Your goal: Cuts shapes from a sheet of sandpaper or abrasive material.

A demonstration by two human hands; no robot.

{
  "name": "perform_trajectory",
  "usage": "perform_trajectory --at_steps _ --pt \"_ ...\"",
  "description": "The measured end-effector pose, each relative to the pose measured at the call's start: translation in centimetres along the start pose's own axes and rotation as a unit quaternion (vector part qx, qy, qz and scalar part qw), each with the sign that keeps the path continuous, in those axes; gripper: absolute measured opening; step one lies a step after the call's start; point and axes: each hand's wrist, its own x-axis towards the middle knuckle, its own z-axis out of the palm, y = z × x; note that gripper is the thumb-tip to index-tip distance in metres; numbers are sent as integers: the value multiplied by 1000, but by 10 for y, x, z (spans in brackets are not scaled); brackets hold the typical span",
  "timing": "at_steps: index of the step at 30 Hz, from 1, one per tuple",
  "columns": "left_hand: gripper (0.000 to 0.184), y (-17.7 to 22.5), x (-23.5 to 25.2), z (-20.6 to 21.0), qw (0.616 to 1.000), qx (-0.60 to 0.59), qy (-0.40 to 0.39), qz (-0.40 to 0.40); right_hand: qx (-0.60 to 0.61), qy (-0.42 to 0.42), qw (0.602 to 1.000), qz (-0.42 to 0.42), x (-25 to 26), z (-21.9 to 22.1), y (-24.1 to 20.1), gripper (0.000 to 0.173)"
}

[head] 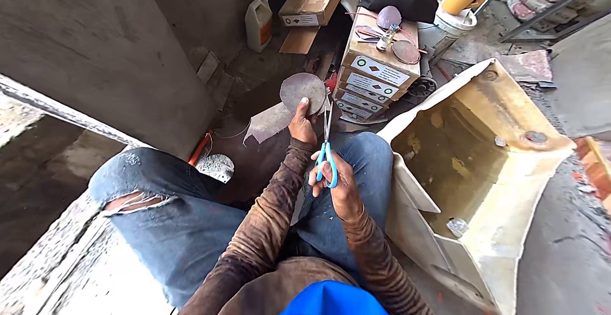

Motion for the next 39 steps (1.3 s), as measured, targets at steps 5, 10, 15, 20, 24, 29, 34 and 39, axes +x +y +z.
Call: perform_trajectory --at_steps 5,10,15,20,24,29,34,39 --pt "19 -7 -4 -5 999 -22 12 -34 39 27 996 74 0 -4 4 48" --pt "18 -10 -14 -18 999 -19 21 -31 26 47 991 122 5 -4 8 44" --pt "32 -6 -39 -24 996 24 4 -88 -17 87 992 91 16 -13 13 39" --pt "42 7 -66 -10 992 -12 15 -127 -137 136 981 -25 17 -28 37 32" --pt "40 14 -78 -14 990 -11 21 -136 -121 132 982 -51 10 -23 37 39" --pt "30 23 -82 -23 996 -19 31 -86 -109 118 986 -54 6 -17 40 48" --pt "20 26 -79 -24 991 -39 70 -111 -79 132 988 -18 4 -4 40 54" --pt "21 21 -80 -27 988 -73 57 -119 -62 170 983 -29 1 2 48 54"
